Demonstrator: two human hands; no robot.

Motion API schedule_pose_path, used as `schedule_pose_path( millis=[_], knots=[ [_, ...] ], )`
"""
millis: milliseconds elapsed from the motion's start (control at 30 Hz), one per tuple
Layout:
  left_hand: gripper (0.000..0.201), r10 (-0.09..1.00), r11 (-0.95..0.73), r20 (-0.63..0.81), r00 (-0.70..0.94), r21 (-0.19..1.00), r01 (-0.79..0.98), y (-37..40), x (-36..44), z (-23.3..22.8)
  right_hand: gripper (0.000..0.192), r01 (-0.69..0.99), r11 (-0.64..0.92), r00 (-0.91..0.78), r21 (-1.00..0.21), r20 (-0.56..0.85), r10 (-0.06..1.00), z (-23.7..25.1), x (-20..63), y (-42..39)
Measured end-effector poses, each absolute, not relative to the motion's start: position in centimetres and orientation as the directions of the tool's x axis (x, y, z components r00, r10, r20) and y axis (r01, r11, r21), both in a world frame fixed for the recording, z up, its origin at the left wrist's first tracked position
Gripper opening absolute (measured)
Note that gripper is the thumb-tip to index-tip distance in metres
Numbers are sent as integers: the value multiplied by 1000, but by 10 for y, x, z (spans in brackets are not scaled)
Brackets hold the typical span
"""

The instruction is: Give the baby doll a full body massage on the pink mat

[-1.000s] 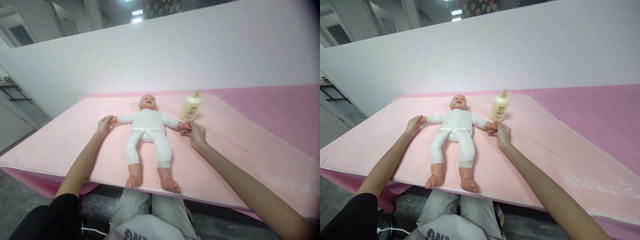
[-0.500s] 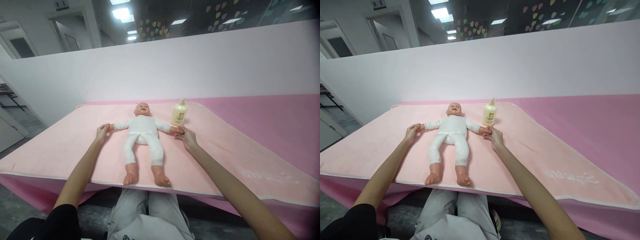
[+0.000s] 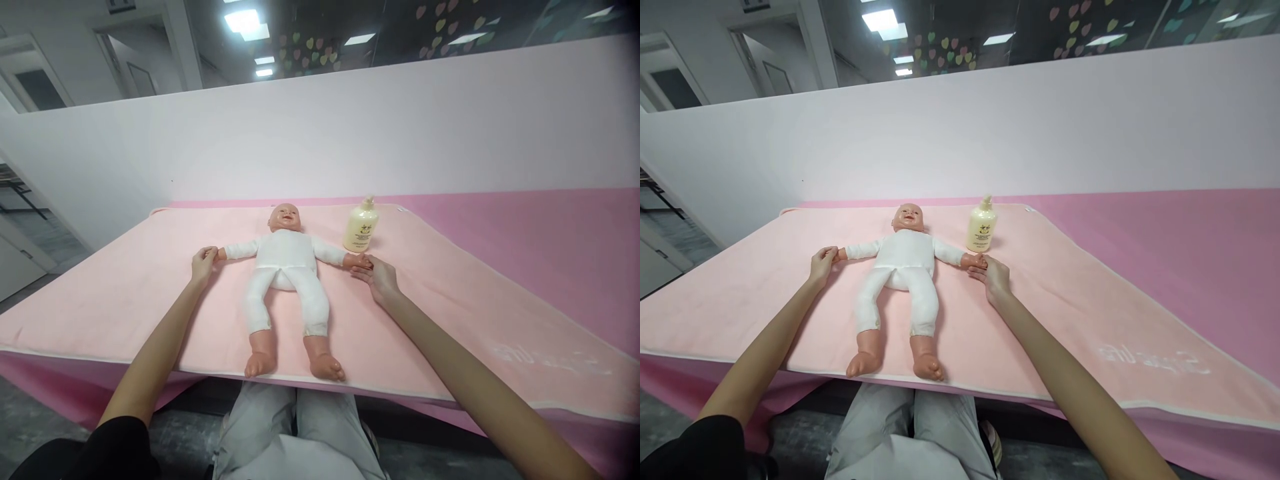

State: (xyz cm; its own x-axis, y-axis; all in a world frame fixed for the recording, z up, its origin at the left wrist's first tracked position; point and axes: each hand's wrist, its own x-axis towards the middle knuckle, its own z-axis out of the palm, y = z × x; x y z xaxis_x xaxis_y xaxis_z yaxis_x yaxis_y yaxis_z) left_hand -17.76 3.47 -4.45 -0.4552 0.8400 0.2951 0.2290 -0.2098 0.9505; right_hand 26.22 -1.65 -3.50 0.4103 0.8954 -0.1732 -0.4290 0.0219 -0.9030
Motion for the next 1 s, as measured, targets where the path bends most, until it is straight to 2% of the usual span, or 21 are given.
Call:
schedule_pose_path(
  millis=[67, 200, 300, 367, 467, 567, 633, 700, 767, 833, 900, 1000],
  knots=[
    [31, 823, -197, 329, -463, 930, 310, 33, -178, -45, 7, -433, 40, 444, -900, -175, 879, -37, 264, -15],
    [23, 823, -148, 377, -424, 864, 481, 33, -178, -47, 26, -442, 66, 515, -894, -193, 835, -42, 267, -10],
    [18, 831, -148, 435, -347, 774, 615, 34, -179, -48, 41, -453, 95, 582, -887, -214, 784, -43, 265, -11],
    [20, 796, -164, 514, -319, 691, 704, 32, -178, -46, 46, -474, 122, 619, -872, -231, 751, -44, 263, -17],
    [27, 724, -218, 654, -218, 517, 828, 22, -170, -40, 38, -560, 128, 599, -819, -293, 746, -44, 259, -39],
    [29, 736, -363, 677, -22, 422, 830, 11, -149, -34, 27, -666, 50, 468, -744, -365, 805, -44, 251, -73],
    [30, 770, -464, 633, 77, 474, 749, 6, -128, -33, 25, -715, -47, 337, -698, -403, 851, -42, 241, -98],
    [35, 824, -503, 556, 111, 625, 597, 3, -104, -36, 26, -752, -135, 213, -645, -433, 876, -39, 229, -117],
    [42, 897, -431, 432, 92, 811, 397, 0, -83, -38, 30, -774, -202, 112, -600, -444, 889, -37, 215, -128],
    [53, 953, -304, 296, 71, 928, 214, -4, -67, -40, 33, -780, -251, 44, -573, -451, 891, -34, 201, -128],
    [70, 979, -198, 194, 64, 978, 65, -9, -60, -39, 35, -778, -280, 5, -563, -452, 892, -31, 188, -120],
    [89, 993, -89, 97, 67, 989, -119, -18, -57, -33, 40, -747, -316, -44, -585, -431, 901, -28, 168, -102]
  ],
)
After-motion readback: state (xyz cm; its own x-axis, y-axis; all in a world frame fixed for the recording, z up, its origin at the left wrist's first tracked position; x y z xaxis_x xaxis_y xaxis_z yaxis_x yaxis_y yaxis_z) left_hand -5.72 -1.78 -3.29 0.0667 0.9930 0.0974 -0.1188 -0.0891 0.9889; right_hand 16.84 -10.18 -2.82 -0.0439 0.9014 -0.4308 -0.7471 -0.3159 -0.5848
